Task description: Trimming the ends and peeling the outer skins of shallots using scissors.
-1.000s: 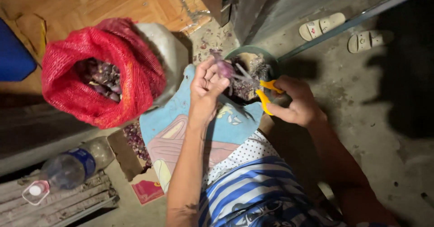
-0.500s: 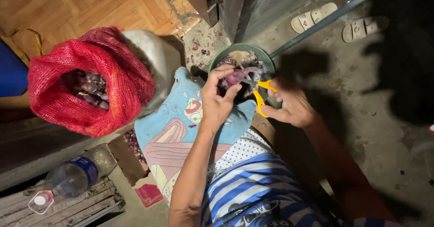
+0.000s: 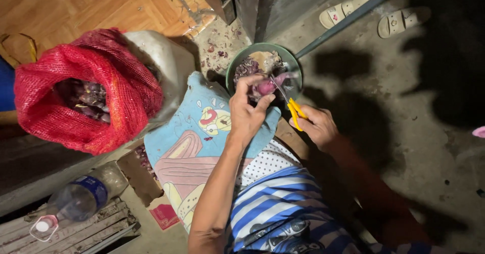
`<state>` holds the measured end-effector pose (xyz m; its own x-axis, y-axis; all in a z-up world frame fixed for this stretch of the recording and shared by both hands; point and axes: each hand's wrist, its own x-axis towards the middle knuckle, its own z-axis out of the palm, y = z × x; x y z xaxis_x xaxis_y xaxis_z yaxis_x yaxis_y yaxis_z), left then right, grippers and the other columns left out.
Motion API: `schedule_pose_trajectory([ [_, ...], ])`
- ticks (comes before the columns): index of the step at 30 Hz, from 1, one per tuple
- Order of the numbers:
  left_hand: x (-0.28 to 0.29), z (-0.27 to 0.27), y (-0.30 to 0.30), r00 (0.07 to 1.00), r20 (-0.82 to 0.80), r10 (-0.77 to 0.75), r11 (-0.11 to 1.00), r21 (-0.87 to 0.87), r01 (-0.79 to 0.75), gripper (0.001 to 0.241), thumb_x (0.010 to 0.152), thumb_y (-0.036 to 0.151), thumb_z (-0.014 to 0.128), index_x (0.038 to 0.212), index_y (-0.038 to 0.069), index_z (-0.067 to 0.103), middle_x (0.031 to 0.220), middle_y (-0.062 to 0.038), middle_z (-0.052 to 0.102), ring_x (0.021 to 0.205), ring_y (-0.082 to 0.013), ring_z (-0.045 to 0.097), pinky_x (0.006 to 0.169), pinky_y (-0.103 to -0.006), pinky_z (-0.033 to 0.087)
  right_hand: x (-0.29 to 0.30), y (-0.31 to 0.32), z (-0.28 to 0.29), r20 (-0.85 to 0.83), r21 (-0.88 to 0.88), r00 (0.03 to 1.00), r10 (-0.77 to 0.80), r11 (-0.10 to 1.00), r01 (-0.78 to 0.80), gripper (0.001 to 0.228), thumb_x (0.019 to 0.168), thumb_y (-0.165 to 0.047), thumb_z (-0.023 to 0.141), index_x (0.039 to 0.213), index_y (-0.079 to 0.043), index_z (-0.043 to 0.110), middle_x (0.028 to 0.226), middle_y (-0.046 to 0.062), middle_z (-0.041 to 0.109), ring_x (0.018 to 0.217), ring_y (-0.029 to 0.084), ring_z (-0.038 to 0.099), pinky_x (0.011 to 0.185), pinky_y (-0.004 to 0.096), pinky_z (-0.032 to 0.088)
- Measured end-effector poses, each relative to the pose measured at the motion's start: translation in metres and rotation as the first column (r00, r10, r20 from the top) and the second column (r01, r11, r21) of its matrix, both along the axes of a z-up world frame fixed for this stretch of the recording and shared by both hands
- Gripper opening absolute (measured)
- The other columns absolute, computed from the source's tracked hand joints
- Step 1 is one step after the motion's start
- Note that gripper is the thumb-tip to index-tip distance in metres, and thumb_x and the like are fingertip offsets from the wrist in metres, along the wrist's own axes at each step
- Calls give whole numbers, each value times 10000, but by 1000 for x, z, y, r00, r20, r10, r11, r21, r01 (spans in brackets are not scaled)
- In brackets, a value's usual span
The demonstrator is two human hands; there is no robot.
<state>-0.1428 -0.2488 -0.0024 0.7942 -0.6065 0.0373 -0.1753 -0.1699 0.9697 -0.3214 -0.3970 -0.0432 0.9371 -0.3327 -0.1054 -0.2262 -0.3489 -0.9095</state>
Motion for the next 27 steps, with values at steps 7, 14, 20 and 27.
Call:
schedule_pose_trajectory([
  [7, -7, -50, -1, 909, -384, -161, 931, -366, 10, 598, 863, -175, 694, 1364, 38, 446, 1359, -146, 620, 1233, -200, 617, 1054, -317, 509, -22, -7, -59, -182, 524, 983, 1, 847, 96, 233, 983, -220, 604, 925, -9, 686, 664, 36, 544, 573, 135, 481, 556, 300, 373],
  [14, -7, -47, 3, 835, -495, -240, 869, -492, -42, 600, 883, -190, 652, 1400, 37, 450, 1390, -140, 579, 1272, -195, 582, 1103, -332, 484, -23, -2, -63, -168, 937, 977, -130, 288, 199, 228, 986, -187, 597, 779, -103, 550, 678, 1, 510, 597, 123, 474, 594, 297, 386],
  [20, -2, -62, 10, 636, -689, -346, 782, -587, -210, 457, 983, -99, 631, 1414, 12, 525, 1258, -138, 635, 1155, -228, 655, 1066, -440, 566, -31, -22, -50, -228, 401, 971, -71, 902, 160, 173, 953, -220, 608, 874, -67, 617, 712, 0, 555, 669, 91, 520, 623, 265, 400],
  [27, -6, -81, 8, 505, -781, -368, 724, -581, -371, 326, 993, -53, 645, 1301, 18, 563, 1148, -152, 698, 1016, -260, 700, 869, -397, 588, -35, -11, -48, -109, 425, 994, -15, 903, 60, 371, 876, -223, 697, 1154, -19, 561, 917, 0, 548, 861, 92, 529, 765, 276, 430],
])
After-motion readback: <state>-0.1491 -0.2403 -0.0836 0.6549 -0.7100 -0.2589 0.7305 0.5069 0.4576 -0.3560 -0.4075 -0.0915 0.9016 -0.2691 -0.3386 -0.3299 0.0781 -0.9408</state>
